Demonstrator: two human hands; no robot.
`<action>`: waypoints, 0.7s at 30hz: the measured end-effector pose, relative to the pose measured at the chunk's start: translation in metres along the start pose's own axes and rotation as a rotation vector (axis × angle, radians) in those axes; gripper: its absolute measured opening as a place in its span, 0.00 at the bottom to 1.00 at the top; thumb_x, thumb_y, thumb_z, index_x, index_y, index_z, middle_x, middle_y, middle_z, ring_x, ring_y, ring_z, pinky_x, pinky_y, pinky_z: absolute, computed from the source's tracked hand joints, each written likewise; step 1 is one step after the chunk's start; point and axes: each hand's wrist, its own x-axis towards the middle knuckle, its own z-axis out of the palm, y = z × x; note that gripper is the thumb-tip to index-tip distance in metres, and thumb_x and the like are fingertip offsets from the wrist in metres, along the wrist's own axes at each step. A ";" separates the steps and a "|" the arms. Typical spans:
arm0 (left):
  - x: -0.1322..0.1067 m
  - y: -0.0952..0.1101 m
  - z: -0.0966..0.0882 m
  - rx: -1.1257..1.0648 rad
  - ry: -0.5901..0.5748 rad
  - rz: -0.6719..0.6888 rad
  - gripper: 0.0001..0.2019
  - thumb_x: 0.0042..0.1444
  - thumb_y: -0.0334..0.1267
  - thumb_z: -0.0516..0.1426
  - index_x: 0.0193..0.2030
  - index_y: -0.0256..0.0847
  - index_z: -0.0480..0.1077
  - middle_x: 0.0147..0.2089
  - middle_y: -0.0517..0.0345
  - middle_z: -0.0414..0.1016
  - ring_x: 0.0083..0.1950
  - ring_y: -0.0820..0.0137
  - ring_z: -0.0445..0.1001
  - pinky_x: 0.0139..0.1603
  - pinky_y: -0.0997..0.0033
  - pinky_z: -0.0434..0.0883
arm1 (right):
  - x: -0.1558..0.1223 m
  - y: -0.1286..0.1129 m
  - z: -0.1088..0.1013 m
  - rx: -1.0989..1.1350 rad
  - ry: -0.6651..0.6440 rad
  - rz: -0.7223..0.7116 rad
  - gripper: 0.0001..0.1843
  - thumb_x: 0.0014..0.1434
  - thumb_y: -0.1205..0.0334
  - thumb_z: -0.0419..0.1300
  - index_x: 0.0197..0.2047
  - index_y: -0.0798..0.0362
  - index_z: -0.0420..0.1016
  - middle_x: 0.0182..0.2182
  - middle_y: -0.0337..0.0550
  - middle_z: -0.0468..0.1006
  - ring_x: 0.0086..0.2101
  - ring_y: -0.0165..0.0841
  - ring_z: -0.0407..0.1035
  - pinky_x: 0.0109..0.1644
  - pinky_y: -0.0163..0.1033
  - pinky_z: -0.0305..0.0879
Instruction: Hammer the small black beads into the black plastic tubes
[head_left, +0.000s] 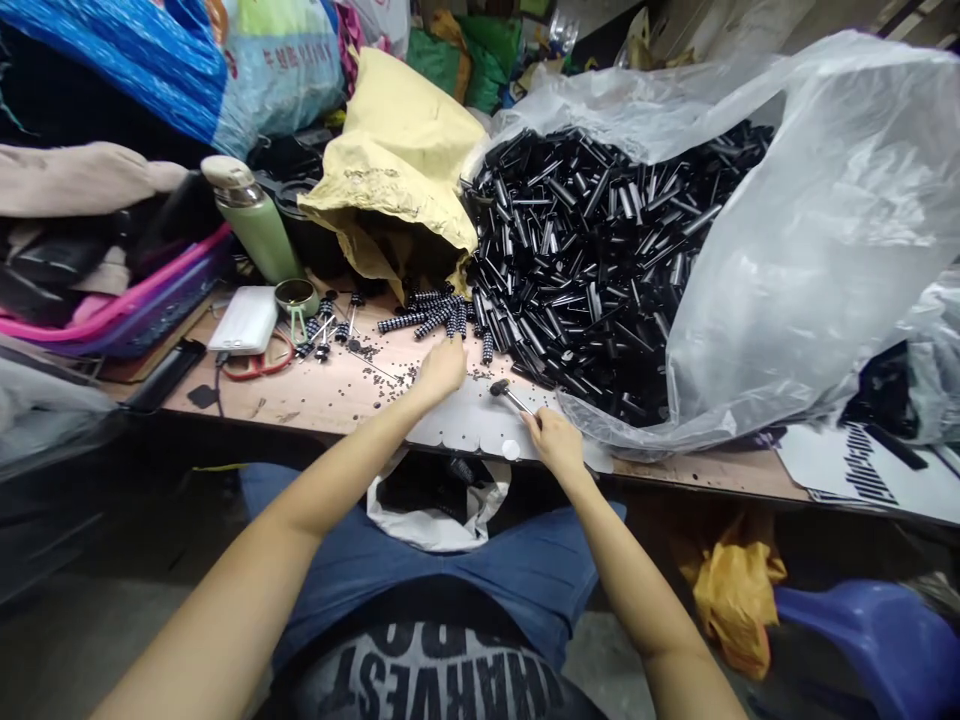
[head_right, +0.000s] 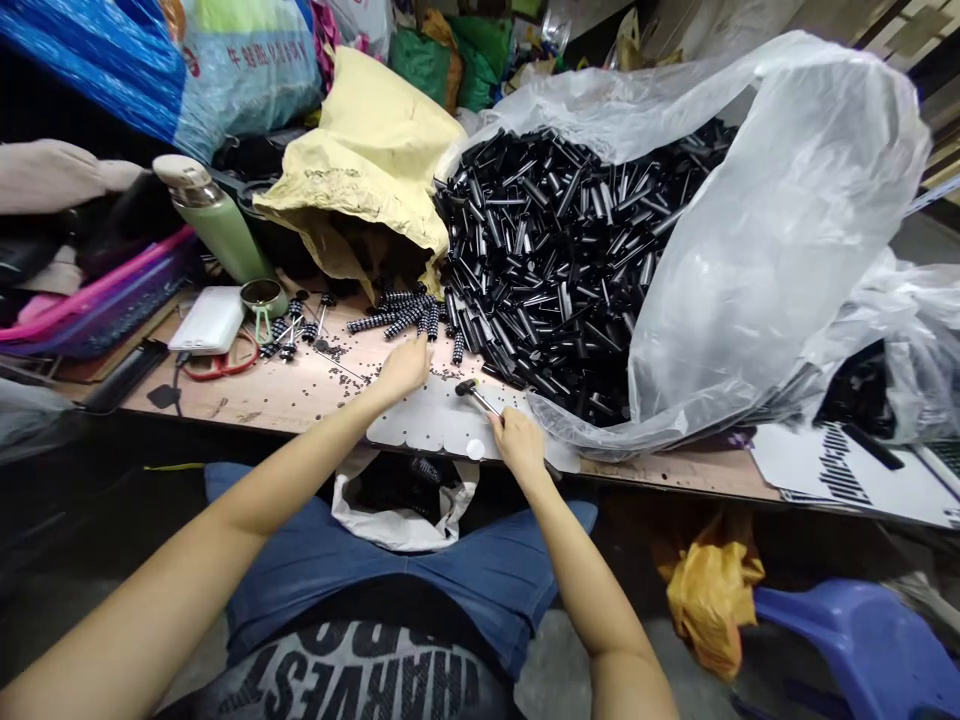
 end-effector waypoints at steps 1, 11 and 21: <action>0.025 0.002 -0.001 0.148 0.003 -0.013 0.20 0.63 0.32 0.49 0.60 0.28 0.61 0.53 0.32 0.68 0.54 0.53 0.69 0.54 0.57 0.66 | 0.010 -0.002 0.003 0.011 0.055 -0.038 0.20 0.67 0.48 0.46 0.39 0.53 0.72 0.35 0.48 0.78 0.37 0.37 0.70 0.36 0.37 0.57; 0.093 0.007 0.005 0.307 0.019 -0.084 0.17 0.61 0.27 0.48 0.57 0.28 0.63 0.55 0.29 0.66 0.55 0.54 0.71 0.53 0.59 0.67 | 0.160 -0.060 -0.003 -0.081 0.205 -0.058 0.15 0.63 0.66 0.50 0.38 0.61 0.77 0.38 0.59 0.76 0.43 0.41 0.66 0.42 0.41 0.62; 0.037 -0.016 -0.029 -1.189 -0.467 -0.483 0.14 0.54 0.46 0.61 0.32 0.37 0.65 0.22 0.61 0.65 0.15 0.81 0.59 0.12 0.84 0.53 | 0.132 -0.038 0.011 0.130 0.370 -0.528 0.21 0.69 0.63 0.42 0.54 0.52 0.73 0.47 0.51 0.77 0.39 0.34 0.73 0.43 0.38 0.66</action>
